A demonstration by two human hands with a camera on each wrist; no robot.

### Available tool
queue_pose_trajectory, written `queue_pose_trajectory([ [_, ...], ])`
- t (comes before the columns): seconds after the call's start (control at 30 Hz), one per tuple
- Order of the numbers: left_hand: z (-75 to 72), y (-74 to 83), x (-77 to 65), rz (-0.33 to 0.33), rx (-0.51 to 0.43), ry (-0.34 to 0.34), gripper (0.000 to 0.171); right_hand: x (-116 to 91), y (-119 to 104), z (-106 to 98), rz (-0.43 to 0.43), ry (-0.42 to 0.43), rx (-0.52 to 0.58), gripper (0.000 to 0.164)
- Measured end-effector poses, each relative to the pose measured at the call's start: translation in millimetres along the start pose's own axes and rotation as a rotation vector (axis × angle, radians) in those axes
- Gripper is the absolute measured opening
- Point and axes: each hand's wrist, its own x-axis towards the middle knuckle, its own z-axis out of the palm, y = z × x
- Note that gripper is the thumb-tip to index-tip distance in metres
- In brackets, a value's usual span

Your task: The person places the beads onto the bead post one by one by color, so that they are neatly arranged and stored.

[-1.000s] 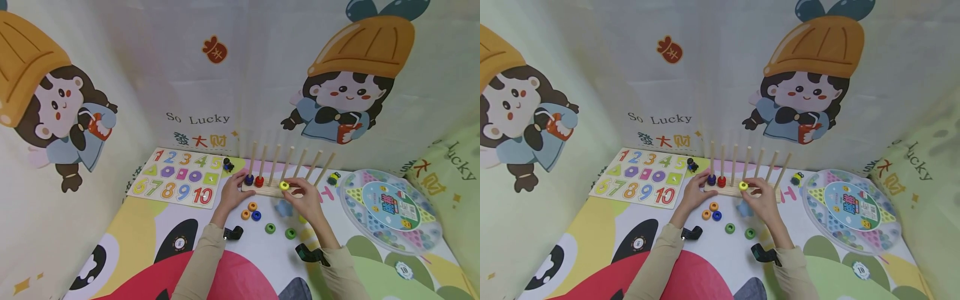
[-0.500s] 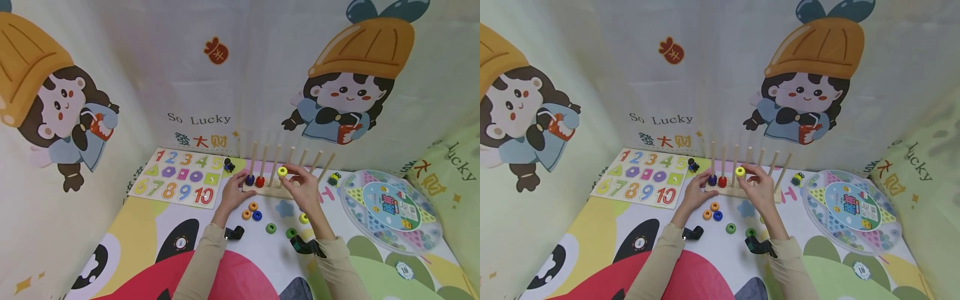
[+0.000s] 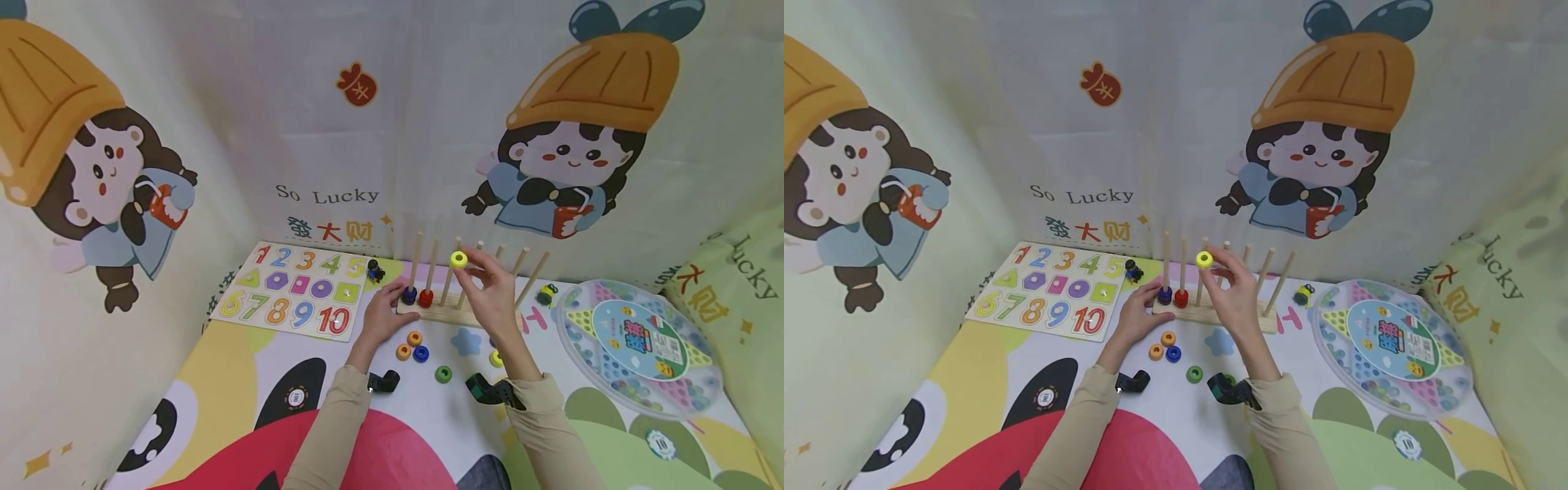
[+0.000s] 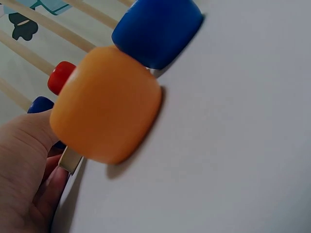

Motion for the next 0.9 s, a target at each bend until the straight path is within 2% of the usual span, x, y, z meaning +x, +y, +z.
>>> queue_pose_trajectory([
  [0.3,2.3,-2.8,-1.6,-0.014,-0.008,-0.011,0.076,8,-11,8,-0.026,0.056,-0.044,0.034],
  [0.53,1.8,-0.4,-1.6,-0.018,-0.021,-0.010,0.076,18,22,10,-0.044,0.123,-0.108,0.036],
  [0.73,2.1,0.2,-1.0,-0.022,-0.015,-0.009,0.076,23,18,13,-0.066,0.178,-0.175,0.033],
  [0.9,1.4,1.3,-1.6,-0.028,-0.015,-0.009,0.074,26,17,16,-0.119,0.206,-0.278,0.031],
])
